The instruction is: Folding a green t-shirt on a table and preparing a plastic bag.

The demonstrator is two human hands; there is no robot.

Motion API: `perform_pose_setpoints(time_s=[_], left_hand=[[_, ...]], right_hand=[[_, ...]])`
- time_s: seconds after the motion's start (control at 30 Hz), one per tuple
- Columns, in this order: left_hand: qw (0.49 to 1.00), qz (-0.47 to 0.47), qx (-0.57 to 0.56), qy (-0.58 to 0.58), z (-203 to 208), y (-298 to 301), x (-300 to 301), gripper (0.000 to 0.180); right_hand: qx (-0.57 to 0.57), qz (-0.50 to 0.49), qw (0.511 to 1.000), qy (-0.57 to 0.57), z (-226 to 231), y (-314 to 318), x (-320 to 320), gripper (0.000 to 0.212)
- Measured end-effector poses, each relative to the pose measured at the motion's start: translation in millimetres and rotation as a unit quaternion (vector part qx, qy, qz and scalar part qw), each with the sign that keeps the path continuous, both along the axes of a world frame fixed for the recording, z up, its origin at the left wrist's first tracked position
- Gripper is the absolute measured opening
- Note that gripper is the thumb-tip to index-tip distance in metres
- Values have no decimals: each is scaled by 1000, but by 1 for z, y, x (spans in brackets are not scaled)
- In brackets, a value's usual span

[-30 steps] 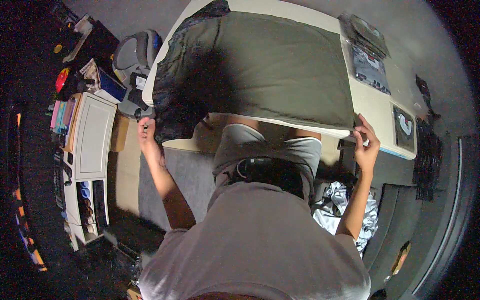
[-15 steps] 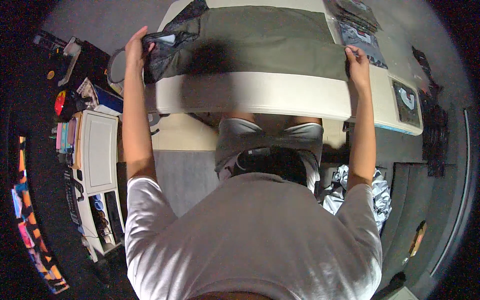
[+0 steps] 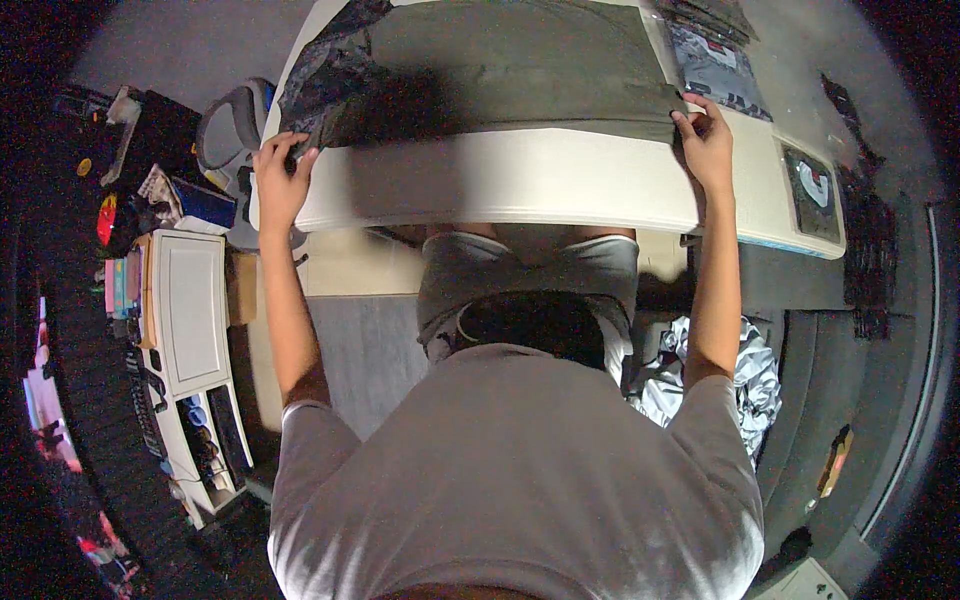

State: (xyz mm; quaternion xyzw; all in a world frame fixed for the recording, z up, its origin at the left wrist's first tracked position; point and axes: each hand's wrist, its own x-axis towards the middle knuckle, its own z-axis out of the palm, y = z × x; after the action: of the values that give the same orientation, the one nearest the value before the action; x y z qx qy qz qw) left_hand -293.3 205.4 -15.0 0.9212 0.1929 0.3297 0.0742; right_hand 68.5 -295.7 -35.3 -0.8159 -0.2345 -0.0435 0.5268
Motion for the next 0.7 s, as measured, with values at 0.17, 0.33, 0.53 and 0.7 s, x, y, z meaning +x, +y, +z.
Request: perform_pose_setpoints(time_s=[0.17,0.33,0.53,0.7], left_hand=[[999,-30,-24,-12,-2,19,-16,18],[999,-10,-31,-38,-11,29,-15,18],[992,-9,-77,-99,-6,37,-3,21],[977,131,-133,-99,-9,40,9,34]], right_hand=[[39,-6,999,-20,-17,-1,20,24],[0,-18,999,-51,-22,-2,16,21],[52,-5,998,-20,-5,5,7,21],[29,5,999,28,3,-1,-6,25]])
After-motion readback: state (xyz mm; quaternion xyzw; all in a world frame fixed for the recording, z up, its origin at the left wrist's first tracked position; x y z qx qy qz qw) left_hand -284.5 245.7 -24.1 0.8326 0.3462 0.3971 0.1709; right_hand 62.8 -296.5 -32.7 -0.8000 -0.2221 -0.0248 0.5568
